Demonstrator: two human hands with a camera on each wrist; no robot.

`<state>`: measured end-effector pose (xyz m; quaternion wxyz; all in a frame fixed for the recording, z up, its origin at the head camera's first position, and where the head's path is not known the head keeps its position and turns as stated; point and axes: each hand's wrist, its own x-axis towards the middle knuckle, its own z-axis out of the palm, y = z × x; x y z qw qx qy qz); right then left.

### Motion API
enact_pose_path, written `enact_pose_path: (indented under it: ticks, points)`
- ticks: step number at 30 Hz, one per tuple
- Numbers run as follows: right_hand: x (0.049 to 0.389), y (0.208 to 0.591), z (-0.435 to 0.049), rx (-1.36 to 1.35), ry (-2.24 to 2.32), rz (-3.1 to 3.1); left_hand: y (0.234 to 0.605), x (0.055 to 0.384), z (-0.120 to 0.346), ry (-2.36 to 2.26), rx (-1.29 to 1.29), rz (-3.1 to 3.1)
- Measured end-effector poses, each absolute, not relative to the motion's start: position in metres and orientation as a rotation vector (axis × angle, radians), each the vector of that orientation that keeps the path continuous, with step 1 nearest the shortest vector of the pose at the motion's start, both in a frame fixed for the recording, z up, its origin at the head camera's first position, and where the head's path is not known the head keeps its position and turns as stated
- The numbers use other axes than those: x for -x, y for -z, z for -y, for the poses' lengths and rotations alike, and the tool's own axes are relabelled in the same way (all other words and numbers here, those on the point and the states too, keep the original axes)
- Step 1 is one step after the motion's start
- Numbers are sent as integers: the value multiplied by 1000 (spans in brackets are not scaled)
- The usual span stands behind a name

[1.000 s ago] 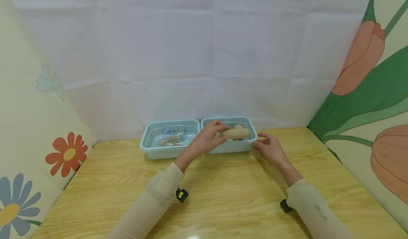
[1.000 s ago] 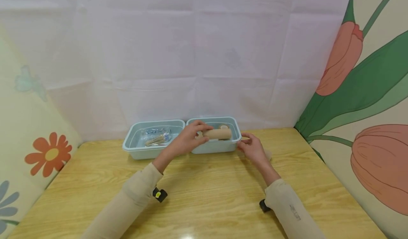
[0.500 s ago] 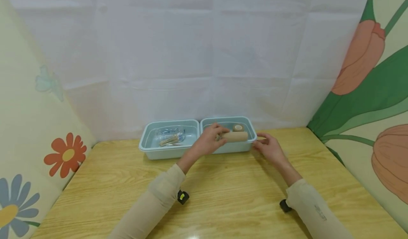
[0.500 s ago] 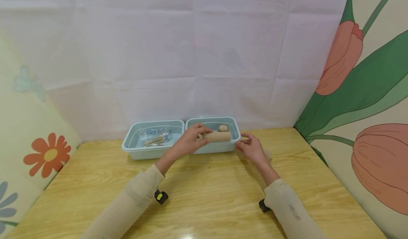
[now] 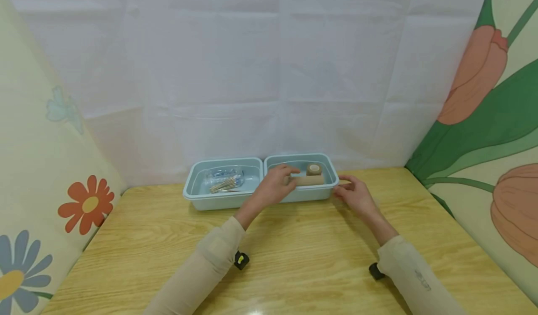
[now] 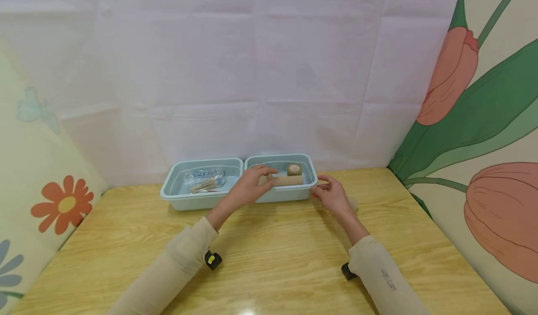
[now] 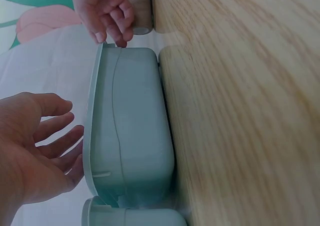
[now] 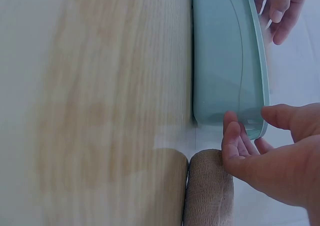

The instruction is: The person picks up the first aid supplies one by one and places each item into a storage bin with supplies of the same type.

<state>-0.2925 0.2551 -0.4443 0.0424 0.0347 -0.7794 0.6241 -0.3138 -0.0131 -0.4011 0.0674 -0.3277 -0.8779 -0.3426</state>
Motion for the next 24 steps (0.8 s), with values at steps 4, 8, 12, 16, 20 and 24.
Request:
enact_pose_path:
  ticks: [4, 8, 12, 16, 20, 24]
  points:
    - [291, 443, -254, -96, -1905, 2395, 401, 314, 14, 1051, 962, 2660]
    - [291, 442, -254, -85, -1902, 2402, 399, 313, 15, 1045, 955, 2667]
    - [291, 442, -254, -83, -1918, 2392, 397, 312, 14, 1034, 968, 2661]
    - [291, 441, -254, -84, -1934, 2381, 395, 312, 14, 1012, 982, 2661]
    - [290, 440, -253, -89, -1923, 2388, 396, 312, 14, 1005, 997, 2659]
    - [289, 439, -253, -93, -1921, 2391, 397, 314, 14, 1000, 1008, 2649]
